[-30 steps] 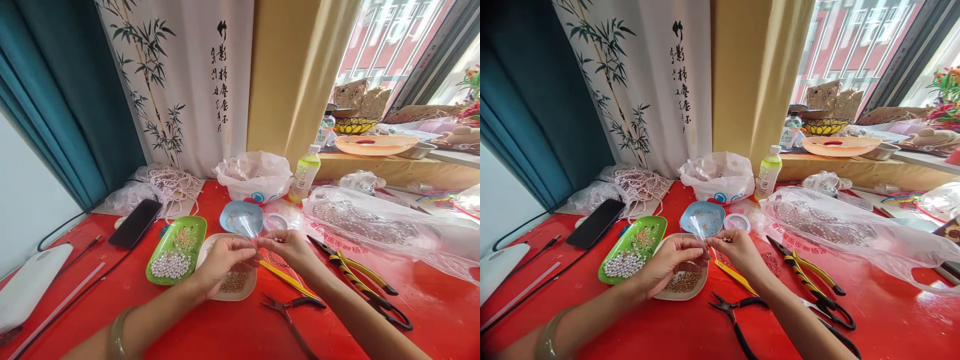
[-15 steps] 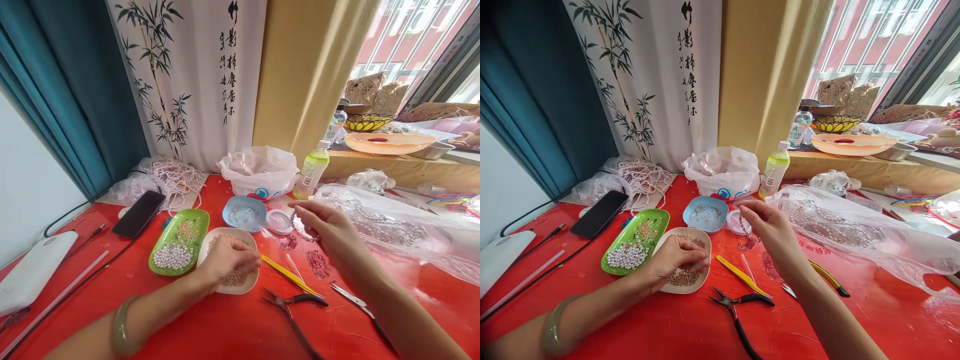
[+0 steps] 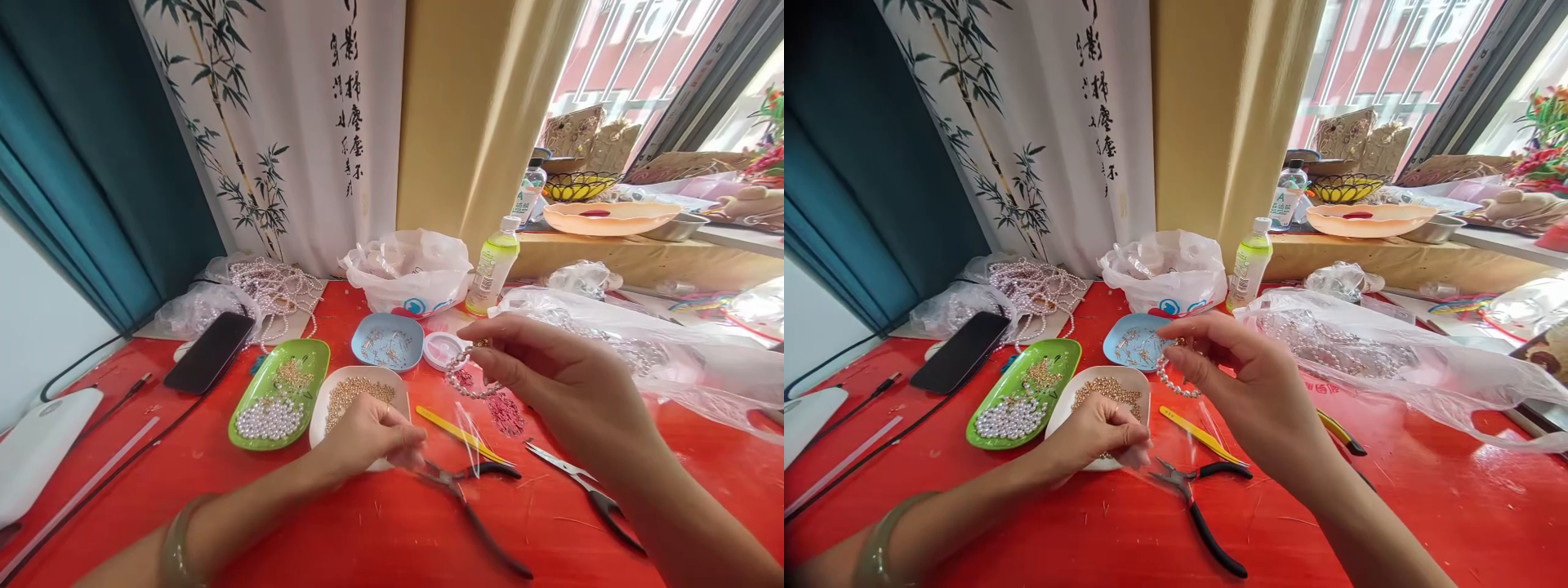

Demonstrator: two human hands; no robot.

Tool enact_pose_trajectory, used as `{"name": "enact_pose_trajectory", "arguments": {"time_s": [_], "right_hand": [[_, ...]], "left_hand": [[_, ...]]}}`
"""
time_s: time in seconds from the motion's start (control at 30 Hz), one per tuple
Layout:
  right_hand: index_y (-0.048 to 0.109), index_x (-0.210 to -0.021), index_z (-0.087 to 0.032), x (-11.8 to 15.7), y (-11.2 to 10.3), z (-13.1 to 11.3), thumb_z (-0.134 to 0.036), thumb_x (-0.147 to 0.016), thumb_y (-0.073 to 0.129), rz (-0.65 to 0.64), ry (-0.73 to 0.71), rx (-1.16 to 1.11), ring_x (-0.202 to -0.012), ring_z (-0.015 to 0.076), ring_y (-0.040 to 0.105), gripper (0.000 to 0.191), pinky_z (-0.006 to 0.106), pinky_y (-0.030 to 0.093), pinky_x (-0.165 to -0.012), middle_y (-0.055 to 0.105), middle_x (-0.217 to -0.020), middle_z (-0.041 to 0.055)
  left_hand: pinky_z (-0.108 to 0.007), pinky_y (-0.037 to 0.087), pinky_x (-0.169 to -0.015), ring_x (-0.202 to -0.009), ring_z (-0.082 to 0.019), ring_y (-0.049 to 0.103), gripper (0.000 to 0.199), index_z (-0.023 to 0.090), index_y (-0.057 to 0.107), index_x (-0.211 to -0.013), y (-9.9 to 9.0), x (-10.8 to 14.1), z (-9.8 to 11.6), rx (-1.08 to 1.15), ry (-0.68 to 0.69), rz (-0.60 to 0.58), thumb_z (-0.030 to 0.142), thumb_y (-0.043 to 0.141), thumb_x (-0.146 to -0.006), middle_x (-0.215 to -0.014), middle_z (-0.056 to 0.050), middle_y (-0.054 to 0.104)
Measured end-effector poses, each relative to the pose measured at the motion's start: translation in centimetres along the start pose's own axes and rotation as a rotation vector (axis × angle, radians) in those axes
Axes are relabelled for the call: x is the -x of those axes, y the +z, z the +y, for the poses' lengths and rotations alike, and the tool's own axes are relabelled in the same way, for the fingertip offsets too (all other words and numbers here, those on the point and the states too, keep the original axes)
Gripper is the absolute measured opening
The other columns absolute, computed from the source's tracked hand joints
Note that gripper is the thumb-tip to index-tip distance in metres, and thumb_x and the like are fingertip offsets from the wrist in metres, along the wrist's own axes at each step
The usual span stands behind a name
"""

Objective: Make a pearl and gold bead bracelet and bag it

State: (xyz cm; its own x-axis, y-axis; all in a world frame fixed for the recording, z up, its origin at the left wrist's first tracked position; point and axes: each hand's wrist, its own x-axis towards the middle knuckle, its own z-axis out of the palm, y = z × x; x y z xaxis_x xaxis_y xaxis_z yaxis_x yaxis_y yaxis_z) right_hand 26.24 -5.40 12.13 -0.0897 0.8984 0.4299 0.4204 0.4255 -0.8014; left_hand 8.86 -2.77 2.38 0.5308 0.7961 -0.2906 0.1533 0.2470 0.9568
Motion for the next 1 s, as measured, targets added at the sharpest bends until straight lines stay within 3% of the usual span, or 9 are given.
{"name": "enact_pose_trajectory", "arguments": {"time_s": [0.17, 0.4, 0.7, 1.0], "right_hand": [[0.063, -0.081, -0.022, 0.0, 0.3, 0.3, -0.027, -0.075, 0.056, -0.077, 0.023, 0.045, -0.059, 0.0098, 0.055, 0.010, 0.020, 0.045, -0.053, 0.061, -0.069, -0.0009], [0.061, -0.087, -0.021, 0.0, 1.0, 1.2, -0.030, -0.076, 0.054, -0.170, 0.070, -0.011, -0.070, 0.0133, 0.058, 0.015, 0.024, 0.047, -0.058, 0.063, -0.082, 0.0022], [0.060, -0.087, -0.018, -0.2, 1.5, 1.4, -0.030, -0.077, 0.051, -0.250, 0.109, 0.039, -0.066, 0.0134, 0.056, 0.017, 0.025, 0.046, -0.056, 0.062, -0.075, 0.0026], [0.064, -0.079, -0.020, -0.1, 2.0, 1.7, -0.020, -0.076, 0.052, -0.257, -0.068, 0.301, -0.071, 0.0134, 0.058, 0.013, 0.026, 0.045, -0.063, 0.064, -0.078, 0.0013]], "left_hand": [[-0.019, 0.042, -0.049, -0.058, -0.012, 0.061, 0.035, 0.013, 0.062, -0.095, 0.0, 0.0, 0.2, 0.097, 0.034, -0.067, 0.032, 0.062, -0.066, -0.084, -0.010, 0.067], [-0.022, 0.043, -0.055, -0.063, -0.014, 0.062, 0.025, 0.012, 0.066, -0.079, 0.1, 0.0, 0.0, 0.087, -0.056, -0.035, 0.029, 0.066, -0.059, -0.072, -0.009, 0.069], [-0.022, 0.043, -0.057, -0.056, -0.013, 0.060, 0.013, 0.011, 0.066, -0.063, 0.5, 0.4, 0.3, 0.147, -0.040, -0.035, 0.020, 0.069, -0.054, -0.059, -0.004, 0.067], [-0.024, 0.045, -0.061, -0.062, -0.015, 0.062, 0.009, 0.012, 0.065, -0.063, 0.9, 0.7, 0.4, 0.207, 0.043, -0.043, 0.017, 0.068, -0.056, -0.062, -0.004, 0.068]]}}
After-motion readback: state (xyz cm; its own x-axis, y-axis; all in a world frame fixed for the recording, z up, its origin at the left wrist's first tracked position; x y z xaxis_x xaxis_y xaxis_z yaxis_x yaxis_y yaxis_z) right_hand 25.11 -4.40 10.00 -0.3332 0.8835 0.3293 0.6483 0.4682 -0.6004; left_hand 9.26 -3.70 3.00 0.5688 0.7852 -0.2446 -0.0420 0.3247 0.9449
